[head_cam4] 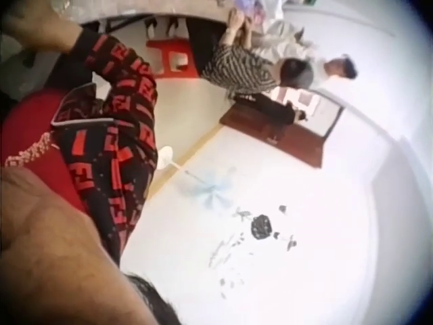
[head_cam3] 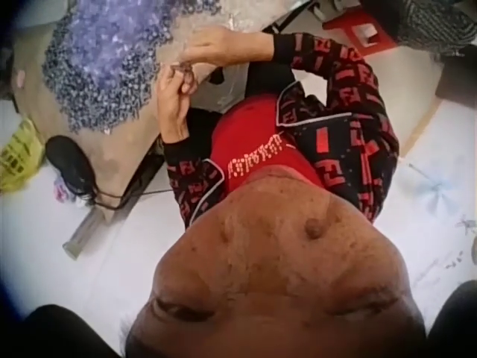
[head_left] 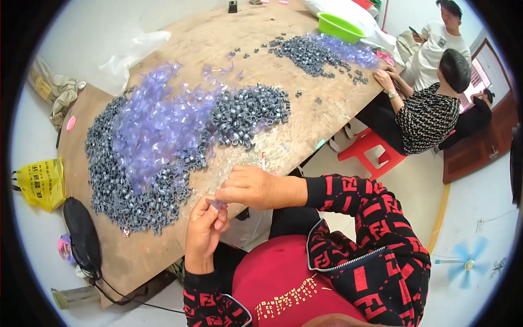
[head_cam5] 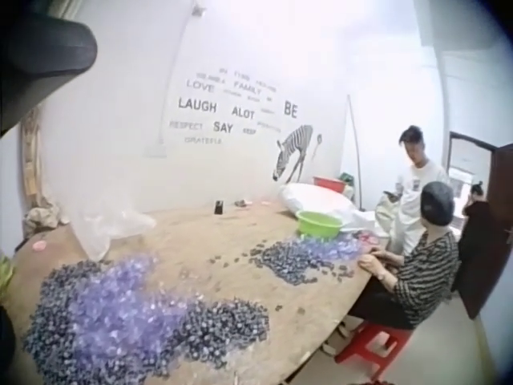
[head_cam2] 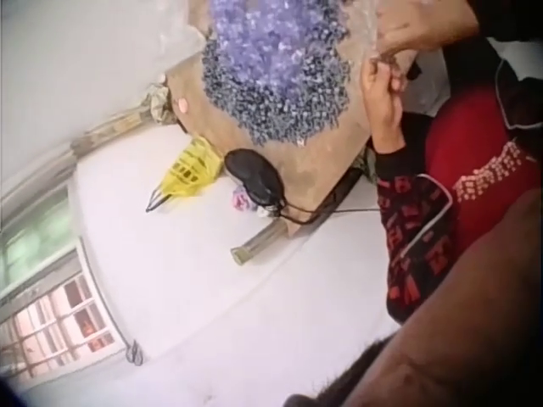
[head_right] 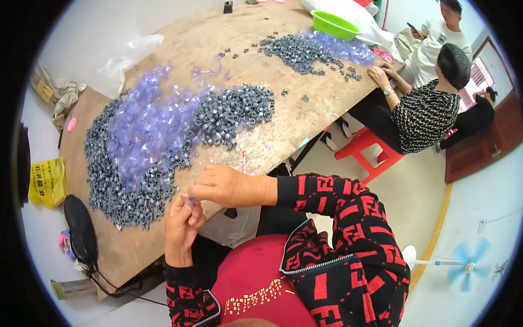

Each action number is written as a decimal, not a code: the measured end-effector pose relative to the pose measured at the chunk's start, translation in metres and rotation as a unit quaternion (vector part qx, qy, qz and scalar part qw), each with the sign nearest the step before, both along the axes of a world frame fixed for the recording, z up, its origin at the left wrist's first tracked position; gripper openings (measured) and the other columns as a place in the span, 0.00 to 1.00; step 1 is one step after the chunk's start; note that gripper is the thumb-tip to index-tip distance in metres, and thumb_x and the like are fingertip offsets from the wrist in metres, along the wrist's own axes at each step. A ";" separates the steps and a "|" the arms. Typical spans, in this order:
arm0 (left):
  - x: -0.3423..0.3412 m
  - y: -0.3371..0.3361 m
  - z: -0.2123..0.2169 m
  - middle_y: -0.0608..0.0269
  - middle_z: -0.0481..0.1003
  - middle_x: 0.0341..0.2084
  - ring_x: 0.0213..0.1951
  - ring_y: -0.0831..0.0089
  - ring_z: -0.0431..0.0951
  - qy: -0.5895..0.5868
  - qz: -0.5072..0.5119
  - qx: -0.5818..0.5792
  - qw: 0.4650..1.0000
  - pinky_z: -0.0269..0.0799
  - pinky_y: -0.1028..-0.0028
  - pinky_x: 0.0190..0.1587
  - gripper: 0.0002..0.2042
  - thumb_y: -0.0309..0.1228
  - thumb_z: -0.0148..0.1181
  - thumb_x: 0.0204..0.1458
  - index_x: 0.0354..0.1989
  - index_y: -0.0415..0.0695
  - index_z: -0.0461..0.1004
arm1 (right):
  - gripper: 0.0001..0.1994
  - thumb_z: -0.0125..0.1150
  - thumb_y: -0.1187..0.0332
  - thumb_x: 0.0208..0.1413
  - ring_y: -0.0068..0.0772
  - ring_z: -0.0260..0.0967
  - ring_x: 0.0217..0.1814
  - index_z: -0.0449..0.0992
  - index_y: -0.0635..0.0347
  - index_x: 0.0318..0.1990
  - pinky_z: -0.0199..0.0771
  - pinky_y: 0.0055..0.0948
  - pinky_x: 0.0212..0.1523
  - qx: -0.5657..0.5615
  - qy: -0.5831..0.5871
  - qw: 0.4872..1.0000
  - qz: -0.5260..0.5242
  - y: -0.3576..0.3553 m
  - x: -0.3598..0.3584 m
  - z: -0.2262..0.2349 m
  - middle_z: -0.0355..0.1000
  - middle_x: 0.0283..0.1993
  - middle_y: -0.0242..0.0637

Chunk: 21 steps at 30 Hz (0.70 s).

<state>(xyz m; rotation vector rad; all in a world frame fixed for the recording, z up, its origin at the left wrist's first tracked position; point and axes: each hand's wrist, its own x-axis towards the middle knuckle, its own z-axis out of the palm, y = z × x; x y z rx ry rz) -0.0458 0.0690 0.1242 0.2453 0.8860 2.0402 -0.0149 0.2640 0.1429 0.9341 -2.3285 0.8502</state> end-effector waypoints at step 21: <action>-0.008 -0.014 0.016 0.68 0.69 0.21 0.21 0.84 0.64 0.201 -0.034 -0.154 0.967 0.58 0.85 0.24 0.06 0.28 0.49 0.56 0.34 0.39 0.69 | 0.12 0.58 0.73 0.42 0.30 0.67 0.30 0.70 0.62 0.37 0.65 0.28 0.32 0.106 0.110 0.987 0.049 0.000 0.003 0.014 0.69 0.30 0.34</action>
